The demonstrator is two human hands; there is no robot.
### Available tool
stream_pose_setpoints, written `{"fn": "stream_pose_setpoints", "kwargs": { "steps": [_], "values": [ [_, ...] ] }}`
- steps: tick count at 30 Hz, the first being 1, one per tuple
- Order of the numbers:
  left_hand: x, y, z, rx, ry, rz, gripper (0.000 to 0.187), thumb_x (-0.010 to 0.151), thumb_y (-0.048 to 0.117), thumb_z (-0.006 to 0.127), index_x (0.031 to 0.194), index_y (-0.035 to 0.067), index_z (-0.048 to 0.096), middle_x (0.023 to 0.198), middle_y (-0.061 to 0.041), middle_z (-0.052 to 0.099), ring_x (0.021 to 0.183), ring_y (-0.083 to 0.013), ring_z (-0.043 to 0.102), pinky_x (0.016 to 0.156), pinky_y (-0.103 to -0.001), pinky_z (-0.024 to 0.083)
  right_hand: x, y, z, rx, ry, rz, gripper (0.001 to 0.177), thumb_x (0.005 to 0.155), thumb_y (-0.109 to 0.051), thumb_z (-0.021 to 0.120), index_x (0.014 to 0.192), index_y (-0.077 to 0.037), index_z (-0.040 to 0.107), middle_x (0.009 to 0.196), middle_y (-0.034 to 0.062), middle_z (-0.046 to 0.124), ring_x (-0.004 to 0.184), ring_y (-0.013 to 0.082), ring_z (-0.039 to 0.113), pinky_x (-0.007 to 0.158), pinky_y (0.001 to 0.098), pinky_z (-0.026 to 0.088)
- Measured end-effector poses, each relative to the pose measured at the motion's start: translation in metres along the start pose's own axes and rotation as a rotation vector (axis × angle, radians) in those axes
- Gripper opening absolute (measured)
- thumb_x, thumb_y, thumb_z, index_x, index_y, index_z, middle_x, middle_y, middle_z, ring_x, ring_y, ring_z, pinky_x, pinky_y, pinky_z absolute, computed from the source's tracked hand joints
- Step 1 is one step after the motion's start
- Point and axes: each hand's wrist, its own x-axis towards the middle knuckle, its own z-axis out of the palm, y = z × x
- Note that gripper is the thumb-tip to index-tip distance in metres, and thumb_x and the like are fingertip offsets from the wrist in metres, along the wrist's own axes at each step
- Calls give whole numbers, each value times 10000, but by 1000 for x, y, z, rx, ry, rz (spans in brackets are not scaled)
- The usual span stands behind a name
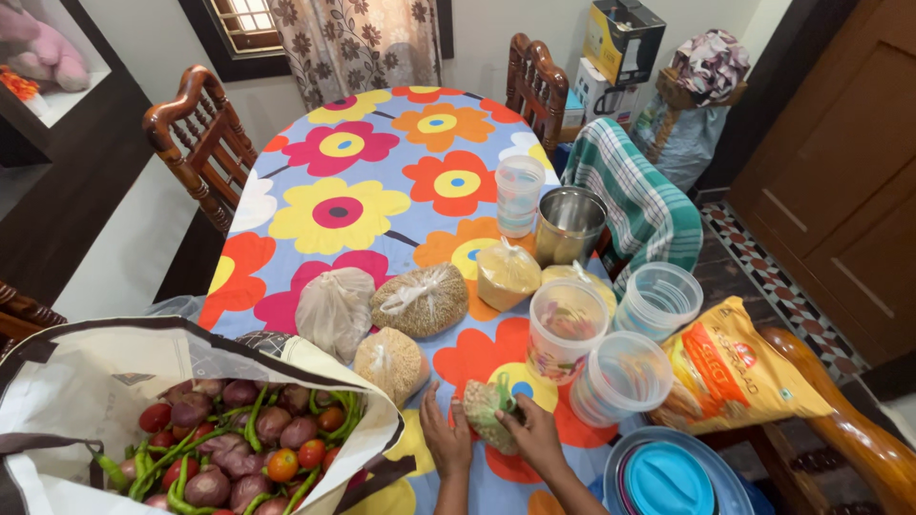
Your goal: The person unpacks various dry food items from plastic bags and transfers them into clear plastic containers on a dining table. They seal each container with a colored lid and arrange them on the table.
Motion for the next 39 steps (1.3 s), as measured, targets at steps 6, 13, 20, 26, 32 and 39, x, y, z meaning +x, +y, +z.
{"fn": "stream_pose_setpoints", "kwargs": {
  "steps": [6, 13, 20, 26, 32, 39],
  "values": [
    [-30, 44, -25, -87, -330, 341, 313, 919, 224, 667, 1147, 16, 719, 1242, -175, 673, 1309, -404, 527, 1081, -494, 404, -21, 2, -28, 222, -169, 370, 242, 915, -282, 700, 897, -42, 680, 670, 15, 611, 572, 138, 561, 557, 320, 460],
    [-30, 72, -49, -22, -434, 429, 316, 702, 171, 835, 973, 34, 750, 1079, -113, 695, 1218, -346, 569, 1041, -483, 409, -19, -17, -49, -49, -42, 11, 233, 879, -252, 744, 880, -21, 715, 767, 22, 654, 607, 116, 623, 552, 295, 495],
    [-25, 85, -53, 188, -437, 428, 163, 750, 159, 829, 856, 72, 740, 914, -65, 705, 1041, -288, 607, 955, -458, 422, -28, -51, -52, 182, 9, 35, 216, 976, -218, 634, 881, -25, 651, 659, 42, 631, 602, 100, 611, 565, 285, 482],
    [-22, 95, -63, 177, -380, 345, 93, 745, 141, 815, 826, 128, 773, 807, -9, 720, 895, -253, 616, 849, -429, 422, -30, -72, -64, 309, 147, -35, 264, 1024, -241, 596, 878, -25, 639, 694, 36, 659, 620, 82, 618, 596, 258, 519],
    [-20, 97, -59, 215, -429, 272, 70, 779, 145, 800, 836, 122, 767, 843, -13, 723, 924, -253, 608, 854, -421, 421, -15, -43, -79, 209, 175, 281, 264, 997, -316, 559, 1010, -85, 686, 784, 46, 704, 616, 175, 636, 602, 316, 509],
    [-19, 95, -49, 228, -432, 221, 90, 790, 153, 802, 866, 121, 765, 894, -13, 739, 969, -257, 598, 866, -416, 417, -39, -35, -51, -362, 12, -199, 210, 758, -119, 726, 964, -77, 714, 973, 146, 706, 900, 348, 691, 762, 435, 551]
  ]
}}
